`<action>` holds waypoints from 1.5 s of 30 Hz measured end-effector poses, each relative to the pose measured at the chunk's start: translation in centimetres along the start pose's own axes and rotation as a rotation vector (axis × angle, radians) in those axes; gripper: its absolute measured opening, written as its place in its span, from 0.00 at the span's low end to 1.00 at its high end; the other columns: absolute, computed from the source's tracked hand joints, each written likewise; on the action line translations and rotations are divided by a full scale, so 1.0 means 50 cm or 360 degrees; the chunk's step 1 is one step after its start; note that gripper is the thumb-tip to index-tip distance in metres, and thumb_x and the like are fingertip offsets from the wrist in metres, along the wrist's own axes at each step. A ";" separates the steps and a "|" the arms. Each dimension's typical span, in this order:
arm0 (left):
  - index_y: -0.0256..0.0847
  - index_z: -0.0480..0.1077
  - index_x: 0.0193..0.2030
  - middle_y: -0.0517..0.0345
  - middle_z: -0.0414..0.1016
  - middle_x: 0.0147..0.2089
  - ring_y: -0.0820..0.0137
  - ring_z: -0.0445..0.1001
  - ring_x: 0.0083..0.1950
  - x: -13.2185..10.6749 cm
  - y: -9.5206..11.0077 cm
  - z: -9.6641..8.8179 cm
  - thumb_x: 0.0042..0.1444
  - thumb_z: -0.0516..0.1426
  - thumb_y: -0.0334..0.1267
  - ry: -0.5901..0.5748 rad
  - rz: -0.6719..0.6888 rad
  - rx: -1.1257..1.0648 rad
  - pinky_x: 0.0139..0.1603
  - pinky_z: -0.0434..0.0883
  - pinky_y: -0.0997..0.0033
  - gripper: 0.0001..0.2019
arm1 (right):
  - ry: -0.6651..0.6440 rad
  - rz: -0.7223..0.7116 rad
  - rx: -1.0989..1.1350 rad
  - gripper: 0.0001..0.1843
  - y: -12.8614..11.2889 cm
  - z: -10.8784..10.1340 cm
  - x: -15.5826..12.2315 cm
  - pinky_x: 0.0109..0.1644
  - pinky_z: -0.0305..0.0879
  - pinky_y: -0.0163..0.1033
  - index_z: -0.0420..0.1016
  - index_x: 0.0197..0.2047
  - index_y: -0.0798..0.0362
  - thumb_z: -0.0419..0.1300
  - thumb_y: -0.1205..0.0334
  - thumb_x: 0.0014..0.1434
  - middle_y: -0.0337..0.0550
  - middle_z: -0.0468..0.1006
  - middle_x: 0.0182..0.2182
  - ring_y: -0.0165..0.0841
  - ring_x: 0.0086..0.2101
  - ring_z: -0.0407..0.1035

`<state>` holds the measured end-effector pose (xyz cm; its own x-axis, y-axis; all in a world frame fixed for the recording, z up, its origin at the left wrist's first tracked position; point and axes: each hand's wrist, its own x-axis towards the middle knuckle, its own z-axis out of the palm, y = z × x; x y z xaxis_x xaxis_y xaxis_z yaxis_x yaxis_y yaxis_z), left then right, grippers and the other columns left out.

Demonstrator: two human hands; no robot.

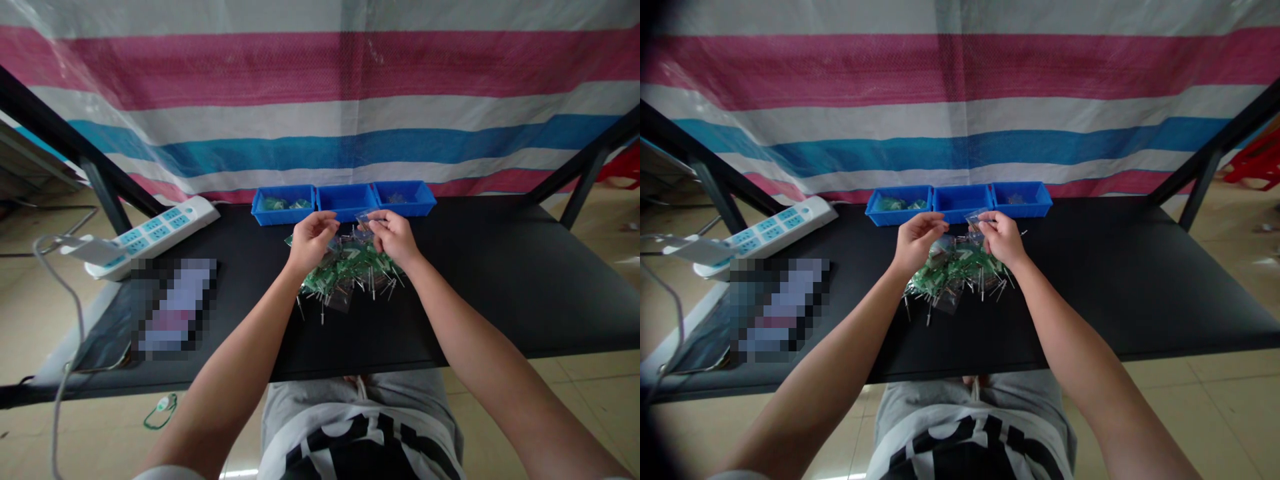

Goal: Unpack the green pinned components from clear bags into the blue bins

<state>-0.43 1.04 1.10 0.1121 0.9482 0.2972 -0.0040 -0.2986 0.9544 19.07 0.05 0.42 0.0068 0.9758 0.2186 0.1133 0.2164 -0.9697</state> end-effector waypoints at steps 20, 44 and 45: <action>0.39 0.72 0.46 0.50 0.75 0.50 0.63 0.73 0.51 -0.022 0.027 0.005 0.49 0.59 0.35 -0.0364 0.0526 0.0713 0.50 0.71 0.64 0.15 | 0.0043 -0.0512 -0.0455 0.07 -0.032 0.015 -0.024 0.40 0.71 0.44 0.80 0.25 0.48 0.62 0.68 0.51 0.41 0.76 0.52 0.33 0.35 0.71; 0.38 0.67 0.47 0.62 0.74 0.29 0.73 0.71 0.30 0.007 0.014 -0.008 0.46 0.62 0.40 -0.0112 -0.0160 -0.0020 0.35 0.66 0.71 0.20 | 0.0445 -0.0295 -0.0310 0.16 0.001 -0.021 -0.001 0.29 0.68 0.38 0.81 0.41 0.55 0.62 0.55 0.52 0.45 0.81 0.28 0.34 0.27 0.71; 0.38 0.68 0.46 0.62 0.74 0.29 0.73 0.71 0.30 0.012 0.014 -0.014 0.45 0.62 0.39 -0.0075 -0.0168 -0.0071 0.35 0.66 0.71 0.20 | 0.0536 -0.0239 -0.0297 0.19 0.011 -0.034 0.011 0.30 0.68 0.38 0.80 0.44 0.55 0.63 0.56 0.50 0.46 0.81 0.31 0.34 0.28 0.72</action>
<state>-1.06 1.46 1.98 0.1609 0.9677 0.1941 -0.0340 -0.1912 0.9810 20.84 0.66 0.21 0.2977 0.8622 0.4098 0.3156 0.3163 -0.8946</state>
